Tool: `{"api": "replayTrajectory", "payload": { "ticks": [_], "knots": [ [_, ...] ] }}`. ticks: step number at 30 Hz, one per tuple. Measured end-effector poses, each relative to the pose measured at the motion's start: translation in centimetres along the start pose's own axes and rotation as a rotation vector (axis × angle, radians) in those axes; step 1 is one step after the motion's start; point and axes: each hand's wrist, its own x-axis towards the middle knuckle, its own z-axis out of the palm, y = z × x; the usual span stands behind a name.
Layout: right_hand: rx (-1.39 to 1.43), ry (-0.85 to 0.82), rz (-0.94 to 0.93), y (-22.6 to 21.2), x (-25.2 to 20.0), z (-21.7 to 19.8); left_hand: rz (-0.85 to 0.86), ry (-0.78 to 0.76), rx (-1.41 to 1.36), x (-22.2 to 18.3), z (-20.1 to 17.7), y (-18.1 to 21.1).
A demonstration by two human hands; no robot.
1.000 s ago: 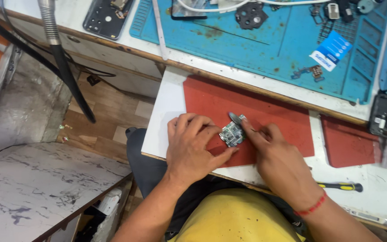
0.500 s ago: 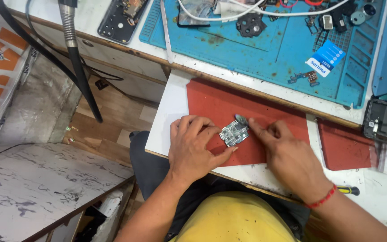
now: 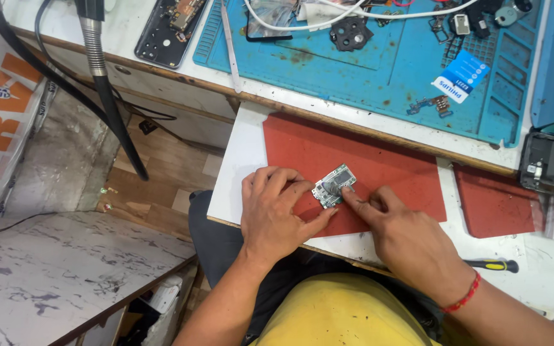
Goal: The person uses a purple pen-like tool to repeatedly rub and scrape the surface of a small green circuit board placed on a red mat. The person holds the board with one hand while applying the tool with the other, focusing on specific areas of the board throughout the clip.
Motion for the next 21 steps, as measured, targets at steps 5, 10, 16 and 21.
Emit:
{"api": "replayTrajectory", "payload": {
  "ticks": [5, 10, 16, 21],
  "knots": [
    [-0.023, -0.002, 0.102, 0.1, 0.5, 0.0, 0.005, -0.003, -0.011, -0.1, -0.1, 0.1],
    [0.0, 0.054, 0.119, 0.4, 0.4, 0.0, 0.02, 0.011, 0.001, -0.2, 0.0, 0.0],
    [0.008, 0.032, 0.14, 0.5, 0.3, -0.2, 0.018, 0.015, 0.0, -0.2, 0.0, 0.0],
    [0.026, 0.004, 0.074, 0.1, 0.4, -0.4, 0.015, 0.009, 0.001, -0.2, 0.1, 0.0]
  ]
}}
